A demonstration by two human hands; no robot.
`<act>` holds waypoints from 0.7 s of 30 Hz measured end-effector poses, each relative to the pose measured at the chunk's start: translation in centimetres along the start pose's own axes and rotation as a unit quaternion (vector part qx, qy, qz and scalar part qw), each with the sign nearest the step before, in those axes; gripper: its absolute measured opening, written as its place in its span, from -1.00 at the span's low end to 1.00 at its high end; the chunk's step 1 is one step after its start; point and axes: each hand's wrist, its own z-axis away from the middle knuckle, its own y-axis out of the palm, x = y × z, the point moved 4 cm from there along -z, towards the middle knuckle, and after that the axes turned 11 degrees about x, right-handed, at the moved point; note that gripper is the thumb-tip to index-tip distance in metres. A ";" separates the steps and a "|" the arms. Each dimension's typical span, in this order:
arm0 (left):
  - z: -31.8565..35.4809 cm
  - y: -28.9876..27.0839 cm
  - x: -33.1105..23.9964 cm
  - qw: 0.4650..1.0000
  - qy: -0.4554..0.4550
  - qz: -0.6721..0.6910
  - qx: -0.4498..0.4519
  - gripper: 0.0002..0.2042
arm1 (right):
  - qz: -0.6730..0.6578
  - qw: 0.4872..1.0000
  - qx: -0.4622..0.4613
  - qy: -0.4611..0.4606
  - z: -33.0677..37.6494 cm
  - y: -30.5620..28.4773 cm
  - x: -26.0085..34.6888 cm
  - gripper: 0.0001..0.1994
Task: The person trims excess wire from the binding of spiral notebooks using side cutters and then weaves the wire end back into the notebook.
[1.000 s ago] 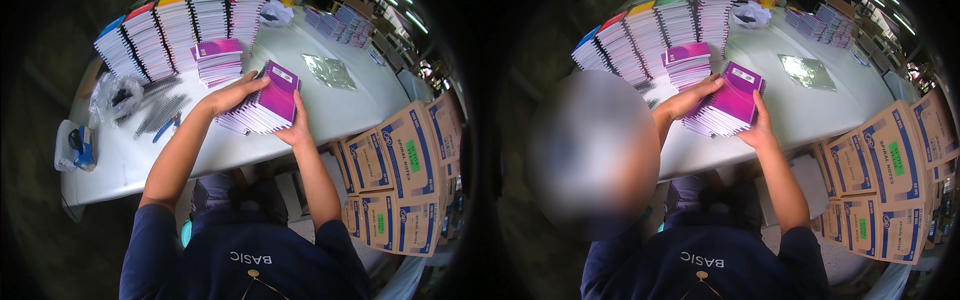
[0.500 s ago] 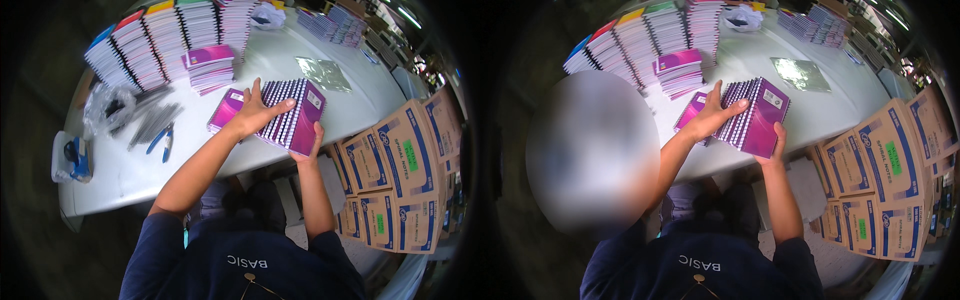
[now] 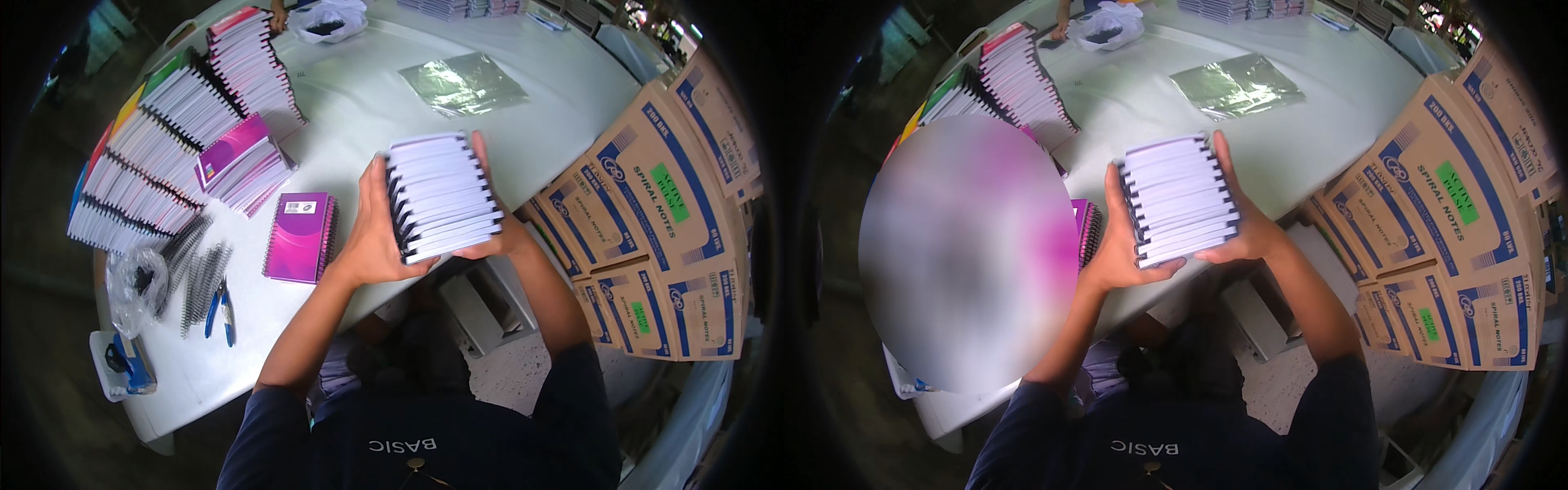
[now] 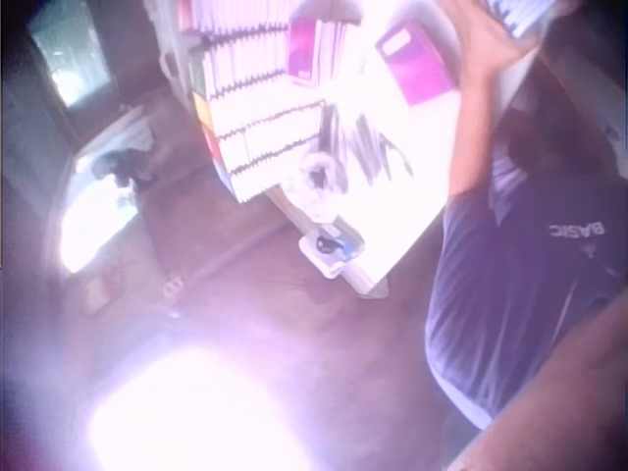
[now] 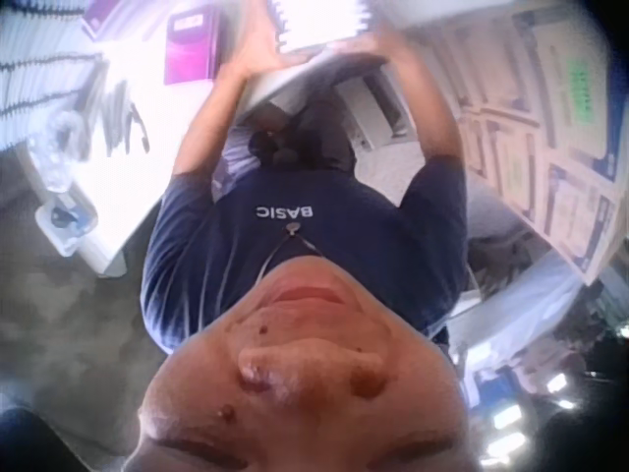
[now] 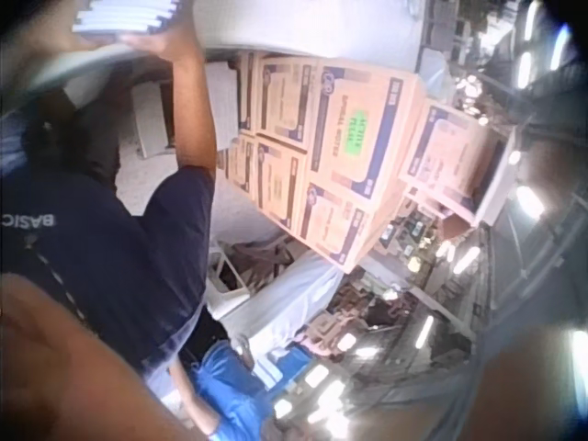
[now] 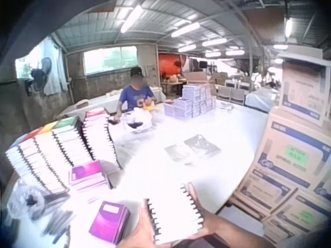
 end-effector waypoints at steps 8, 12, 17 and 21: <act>0.9 3.3 3.4 1.000 -0.008 0.017 -0.016 0.36 | -0.056 0.990 0.039 0.126 1.9 -0.6 -3.7 0.32; 1.7 3.0 2.1 0.998 0.028 -0.002 -0.049 0.19 | 0.160 0.983 0.067 0.064 1.2 -1.9 -2.3 0.32; 1.2 -3.2 -3.2 0.949 0.235 -0.155 -0.144 0.11 | 0.198 0.968 -0.093 0.121 0.0 -2.5 4.5 0.13; -0.4 -5.7 -4.3 0.910 0.303 -0.269 -0.089 0.19 | -0.401 0.890 -0.006 0.216 -1.0 -1.7 3.0 -0.11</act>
